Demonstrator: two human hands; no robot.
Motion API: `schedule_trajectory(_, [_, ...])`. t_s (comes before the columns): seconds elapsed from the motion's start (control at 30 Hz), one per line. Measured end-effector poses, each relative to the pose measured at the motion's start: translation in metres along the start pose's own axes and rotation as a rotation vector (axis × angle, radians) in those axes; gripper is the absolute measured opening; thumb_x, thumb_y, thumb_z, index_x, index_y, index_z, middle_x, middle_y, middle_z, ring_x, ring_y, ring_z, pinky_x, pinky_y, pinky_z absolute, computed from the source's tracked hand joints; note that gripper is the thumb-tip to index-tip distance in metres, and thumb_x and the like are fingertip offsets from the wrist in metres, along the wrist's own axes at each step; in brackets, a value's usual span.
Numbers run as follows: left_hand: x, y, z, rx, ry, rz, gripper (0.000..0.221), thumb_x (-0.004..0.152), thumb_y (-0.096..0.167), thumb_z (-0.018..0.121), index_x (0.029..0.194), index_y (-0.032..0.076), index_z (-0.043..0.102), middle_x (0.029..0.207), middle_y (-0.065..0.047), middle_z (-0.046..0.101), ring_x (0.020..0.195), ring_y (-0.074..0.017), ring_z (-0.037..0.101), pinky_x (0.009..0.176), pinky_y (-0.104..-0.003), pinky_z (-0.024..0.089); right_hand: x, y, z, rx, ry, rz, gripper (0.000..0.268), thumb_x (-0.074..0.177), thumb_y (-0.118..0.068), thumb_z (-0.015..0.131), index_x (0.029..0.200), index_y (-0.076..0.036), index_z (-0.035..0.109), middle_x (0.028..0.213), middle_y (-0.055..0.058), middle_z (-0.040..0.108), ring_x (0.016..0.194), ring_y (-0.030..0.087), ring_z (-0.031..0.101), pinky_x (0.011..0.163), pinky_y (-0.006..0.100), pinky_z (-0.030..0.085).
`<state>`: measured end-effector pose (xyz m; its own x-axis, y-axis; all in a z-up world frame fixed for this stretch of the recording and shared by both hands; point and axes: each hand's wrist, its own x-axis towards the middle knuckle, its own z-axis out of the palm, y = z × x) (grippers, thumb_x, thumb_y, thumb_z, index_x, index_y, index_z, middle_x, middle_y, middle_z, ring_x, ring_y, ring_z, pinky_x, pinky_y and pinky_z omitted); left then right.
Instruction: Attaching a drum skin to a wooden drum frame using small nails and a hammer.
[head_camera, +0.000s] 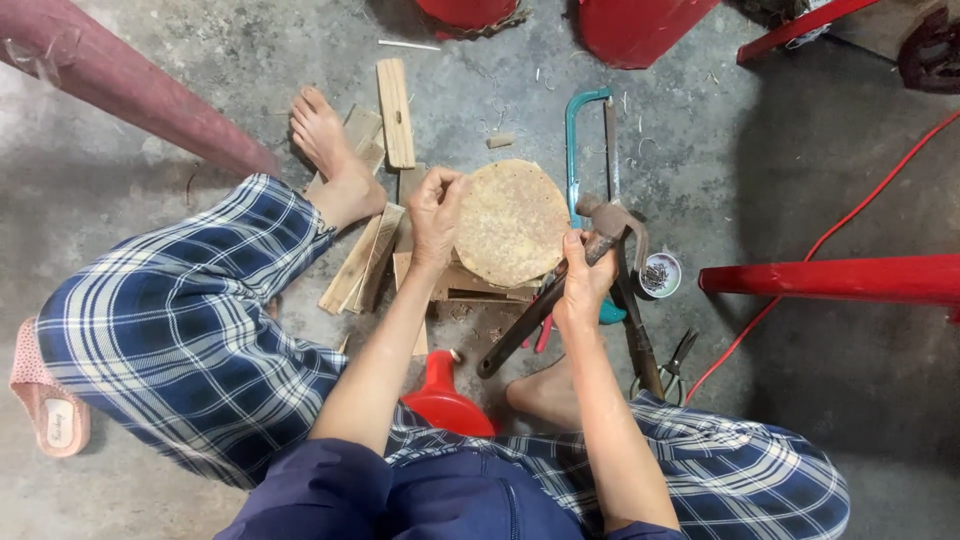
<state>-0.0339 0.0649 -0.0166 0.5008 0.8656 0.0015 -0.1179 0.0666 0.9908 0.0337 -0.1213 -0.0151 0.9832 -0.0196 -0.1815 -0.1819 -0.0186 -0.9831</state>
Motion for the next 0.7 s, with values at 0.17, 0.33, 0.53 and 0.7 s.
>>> schedule_trajectory(0.17, [0.001,0.009,-0.005,0.043,0.006,-0.098,0.011,0.093,0.022,0.077,0.088,0.013,0.072,0.074,0.004,0.065,0.072,-0.0043,0.053,0.074,-0.025,0.052,0.007,0.004,0.001,0.004,-0.014,-0.007,0.024,0.090,-0.017,0.083,0.103,-0.013,0.063,0.070,0.004,0.065,0.044,0.014,0.059,0.046,0.024,0.047])
schedule_trajectory(0.33, [0.005,0.041,-0.018,0.438,-0.064,-0.004,0.013,0.085,0.025,0.080,0.088,0.015,0.073,0.073,-0.005,0.067,0.071,-0.0175,0.067,0.072,-0.035,0.056,-0.004,0.002,0.014,-0.091,0.073,-0.065,0.038,0.085,-0.018,0.087,0.114,-0.010,0.064,0.097,0.004,0.068,0.081,0.010,0.062,0.074,0.027,0.054])
schedule_trajectory(0.53, [-0.001,0.066,-0.007,0.624,-0.085,-0.116,0.019,0.086,0.021,0.078,0.100,0.011,0.071,0.076,-0.012,0.069,0.082,-0.0362,0.073,0.077,-0.050,0.057,0.002,0.013,0.013,-0.135,0.087,-0.062,0.042,0.083,-0.019,0.087,0.116,-0.006,0.064,0.104,0.008,0.066,0.093,0.015,0.060,0.085,0.032,0.054])
schedule_trajectory(0.7, [-0.003,0.070,-0.007,0.671,-0.077,-0.220,0.024,0.091,0.035,0.074,0.096,0.014,0.064,0.076,-0.014,0.073,0.085,-0.0391,0.074,0.077,-0.051,0.056,-0.001,0.003,0.014,-0.146,0.070,-0.067,0.039,0.082,-0.019,0.087,0.111,-0.006,0.063,0.100,0.005,0.064,0.090,0.015,0.057,0.078,0.035,0.052])
